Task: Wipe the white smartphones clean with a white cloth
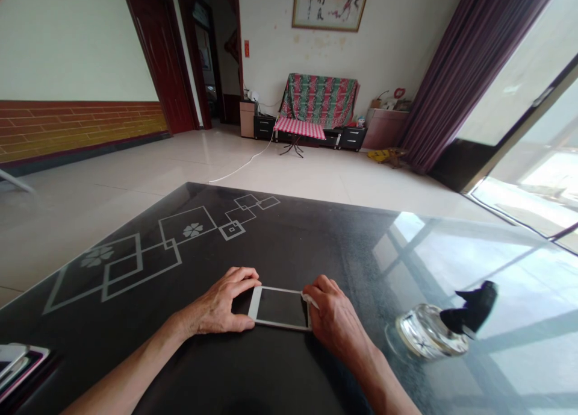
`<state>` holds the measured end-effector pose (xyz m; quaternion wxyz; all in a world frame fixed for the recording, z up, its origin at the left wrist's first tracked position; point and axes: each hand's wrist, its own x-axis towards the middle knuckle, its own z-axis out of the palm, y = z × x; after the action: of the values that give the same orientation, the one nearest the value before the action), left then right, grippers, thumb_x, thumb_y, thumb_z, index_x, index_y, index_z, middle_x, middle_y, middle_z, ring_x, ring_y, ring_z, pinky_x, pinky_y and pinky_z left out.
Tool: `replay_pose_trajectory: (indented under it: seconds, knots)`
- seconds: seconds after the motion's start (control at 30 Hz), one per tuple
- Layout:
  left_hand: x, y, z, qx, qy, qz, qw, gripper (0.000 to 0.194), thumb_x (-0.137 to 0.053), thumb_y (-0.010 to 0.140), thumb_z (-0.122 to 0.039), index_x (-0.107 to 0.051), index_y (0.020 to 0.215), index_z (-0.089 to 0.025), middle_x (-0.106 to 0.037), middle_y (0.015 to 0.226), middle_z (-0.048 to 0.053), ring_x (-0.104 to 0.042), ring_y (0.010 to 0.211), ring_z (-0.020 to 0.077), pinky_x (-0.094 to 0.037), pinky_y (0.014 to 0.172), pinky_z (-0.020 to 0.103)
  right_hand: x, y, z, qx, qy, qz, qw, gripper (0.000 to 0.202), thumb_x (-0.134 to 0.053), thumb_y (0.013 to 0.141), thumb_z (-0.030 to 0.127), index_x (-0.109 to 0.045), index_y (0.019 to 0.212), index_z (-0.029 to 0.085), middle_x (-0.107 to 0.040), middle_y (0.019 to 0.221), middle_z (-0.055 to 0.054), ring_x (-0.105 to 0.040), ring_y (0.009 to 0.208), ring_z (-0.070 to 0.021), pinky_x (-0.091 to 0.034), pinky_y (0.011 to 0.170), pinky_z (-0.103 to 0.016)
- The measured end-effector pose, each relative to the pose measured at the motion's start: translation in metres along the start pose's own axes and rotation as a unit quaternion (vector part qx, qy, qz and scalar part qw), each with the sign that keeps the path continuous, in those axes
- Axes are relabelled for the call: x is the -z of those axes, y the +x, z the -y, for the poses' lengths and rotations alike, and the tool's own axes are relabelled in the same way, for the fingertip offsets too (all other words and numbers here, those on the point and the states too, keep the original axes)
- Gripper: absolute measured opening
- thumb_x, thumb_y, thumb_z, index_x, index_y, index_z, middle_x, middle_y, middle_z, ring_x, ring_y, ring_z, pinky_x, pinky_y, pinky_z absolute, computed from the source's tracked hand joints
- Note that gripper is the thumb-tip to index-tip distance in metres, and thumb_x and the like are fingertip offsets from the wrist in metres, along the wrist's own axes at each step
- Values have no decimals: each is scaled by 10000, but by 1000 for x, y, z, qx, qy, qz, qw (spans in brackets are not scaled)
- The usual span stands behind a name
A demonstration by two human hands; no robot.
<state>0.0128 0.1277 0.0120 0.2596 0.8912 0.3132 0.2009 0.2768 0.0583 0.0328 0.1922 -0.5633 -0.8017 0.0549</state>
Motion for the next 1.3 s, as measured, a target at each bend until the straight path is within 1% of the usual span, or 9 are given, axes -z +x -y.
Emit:
replay_pose_trajectory:
  seconds: [0.1,0.23,0.4,0.63,0.73,0.9,1.0,1.13,1.3]
  knots:
    - [0,0,0,2,-1,1,1000,612,-777,600,-298,-566,1170,-221,-497,1248,63,-449,1132,267,-410,995,388,-1,5,3,8,-8,15,1000,261,-393,860,69,-623,866,192,-518,849,-42,-509,795,-163,-443,726,-279]
    - [0,0,-1,3,-1,-2,1000,622,-790,587,-303,-571,1163,-219,-503,1244,63,-455,1125,269,-413,990,392,-4,12,16,14,-13,35,999,265,-400,819,29,-615,851,181,-497,857,-45,-490,799,-165,-432,727,-279]
    - [-2,1,2,5,-11,-15,1000,693,-821,550,-315,-557,1181,-201,-514,1241,69,-467,1108,268,-417,993,396,-16,21,34,22,-9,34,999,236,-419,803,24,-595,824,180,-488,871,-44,-475,817,-166,-417,740,-275]
    - [-4,0,3,12,-15,-20,1000,640,-840,525,-312,-589,1105,-210,-514,1239,64,-463,1124,269,-417,992,385,-26,30,50,20,-1,41,999,207,-455,793,42,-601,830,185,-504,901,-47,-472,821,-167,-402,754,-275]
    - [-3,0,3,7,-12,-19,1000,625,-839,525,-305,-594,1093,-213,-519,1225,61,-464,1117,264,-415,991,375,-24,26,45,24,10,38,999,231,-449,801,38,-609,855,196,-511,900,-43,-477,826,-170,-402,766,-280]
    - [-2,1,3,2,-18,-20,1000,598,-830,539,-327,-601,1080,-216,-522,1221,55,-468,1106,261,-413,980,367,-10,9,18,11,1,34,999,280,-406,829,34,-612,904,208,-517,897,-45,-485,818,-180,-409,767,-306]
    - [-1,1,2,7,-23,-22,999,594,-827,538,-335,-605,1077,-221,-524,1219,58,-471,1098,266,-416,972,372,-4,2,8,2,-3,36,999,297,-375,852,44,-610,920,213,-522,899,-49,-493,823,-186,-416,756,-311]
    - [0,1,1,11,-26,-18,999,596,-833,534,-350,-609,1069,-215,-526,1213,63,-471,1097,270,-416,967,378,-6,4,11,1,-8,32,999,286,-373,861,55,-609,905,210,-516,880,-52,-493,811,-188,-420,746,-312]
    - [-1,1,1,11,-27,-18,999,600,-838,528,-353,-609,1066,-219,-524,1216,59,-468,1100,269,-421,963,377,-16,17,22,18,-12,31,999,263,-393,843,41,-603,876,196,-506,868,-52,-485,808,-184,-417,756,-302]
